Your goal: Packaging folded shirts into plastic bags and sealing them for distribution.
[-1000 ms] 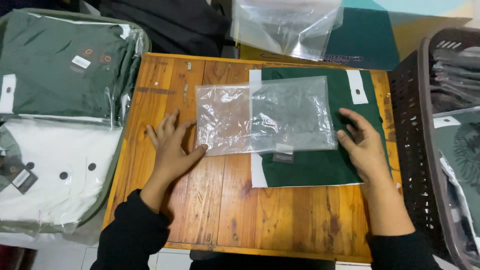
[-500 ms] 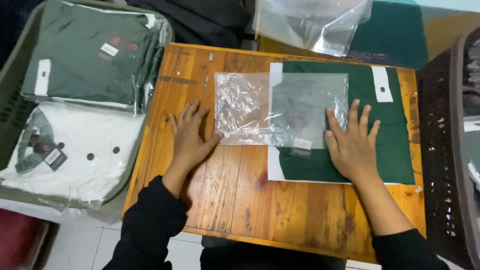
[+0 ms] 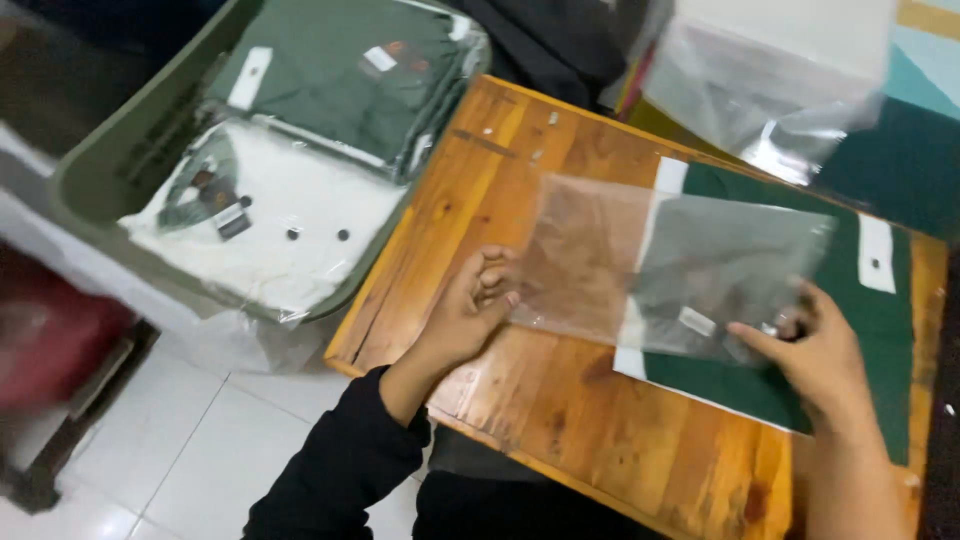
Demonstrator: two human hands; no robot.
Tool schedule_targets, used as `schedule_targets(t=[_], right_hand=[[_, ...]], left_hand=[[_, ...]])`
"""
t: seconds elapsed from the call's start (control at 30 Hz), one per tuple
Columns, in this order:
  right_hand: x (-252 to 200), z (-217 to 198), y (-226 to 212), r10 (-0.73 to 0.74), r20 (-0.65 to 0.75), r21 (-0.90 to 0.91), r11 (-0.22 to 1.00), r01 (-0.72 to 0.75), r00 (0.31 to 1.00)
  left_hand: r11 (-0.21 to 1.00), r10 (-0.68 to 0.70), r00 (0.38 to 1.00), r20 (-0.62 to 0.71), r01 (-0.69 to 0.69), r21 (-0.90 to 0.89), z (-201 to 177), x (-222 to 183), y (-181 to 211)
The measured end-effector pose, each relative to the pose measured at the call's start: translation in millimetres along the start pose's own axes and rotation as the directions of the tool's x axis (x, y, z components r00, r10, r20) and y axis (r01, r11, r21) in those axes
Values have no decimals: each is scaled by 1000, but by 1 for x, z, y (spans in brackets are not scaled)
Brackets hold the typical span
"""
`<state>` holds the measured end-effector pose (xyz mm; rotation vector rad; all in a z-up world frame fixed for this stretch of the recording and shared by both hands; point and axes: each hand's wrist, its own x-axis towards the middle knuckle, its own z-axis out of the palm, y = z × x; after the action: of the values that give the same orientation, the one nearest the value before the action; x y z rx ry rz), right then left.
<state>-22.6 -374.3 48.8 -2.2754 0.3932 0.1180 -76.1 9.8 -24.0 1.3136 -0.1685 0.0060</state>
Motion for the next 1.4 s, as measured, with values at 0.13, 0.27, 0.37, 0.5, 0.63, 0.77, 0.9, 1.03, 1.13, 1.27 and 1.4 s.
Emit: schedule_targets(t=[0.13,0.27,0.37,0.5,0.63,0.77,0.9,1.03,1.13,1.27,1.4], right_hand=[[26,-1,52,-188,199,203,968,147,962],[54,27,54,-625,460,199,765,613,631],[15,61,-1,-636,498,322,766,556,589],[-97,99,-133,-614,432,268,787,556,660],[-136,150,-220,-560,509,67,783,618,654],[-162,211,-278,-772,489,327,594,735,407],[-186,274,-327,-905,426,289,119,950,-16],[-200,337,-353,-887,440,392,49,919,-140],[-209,385,-361,-920,370,298,-13,955,-128],[-217,462,-346,-891,452,247,83,966,-38],[-230,520,-339,-918,394,294,183,938,56]], left_hand=[[988,41,986,-161,-15,155,-28,-32,6],[977,128,961,-247,-79,199,-56,-68,34],[978,162,901,-403,-92,187,-86,-97,49],[946,317,757,-571,-292,138,-135,-136,60],[910,397,484,-780,-317,267,-210,-158,58],[896,411,152,-899,114,429,-304,-164,29],[695,244,130,-961,667,267,-362,-161,-5],[703,202,138,-970,669,241,-372,-168,-21],[702,313,100,-944,646,301,-374,-177,-27],[719,416,41,-909,597,356,-367,-190,-22],[710,450,17,-893,599,370,-364,-199,-6]])
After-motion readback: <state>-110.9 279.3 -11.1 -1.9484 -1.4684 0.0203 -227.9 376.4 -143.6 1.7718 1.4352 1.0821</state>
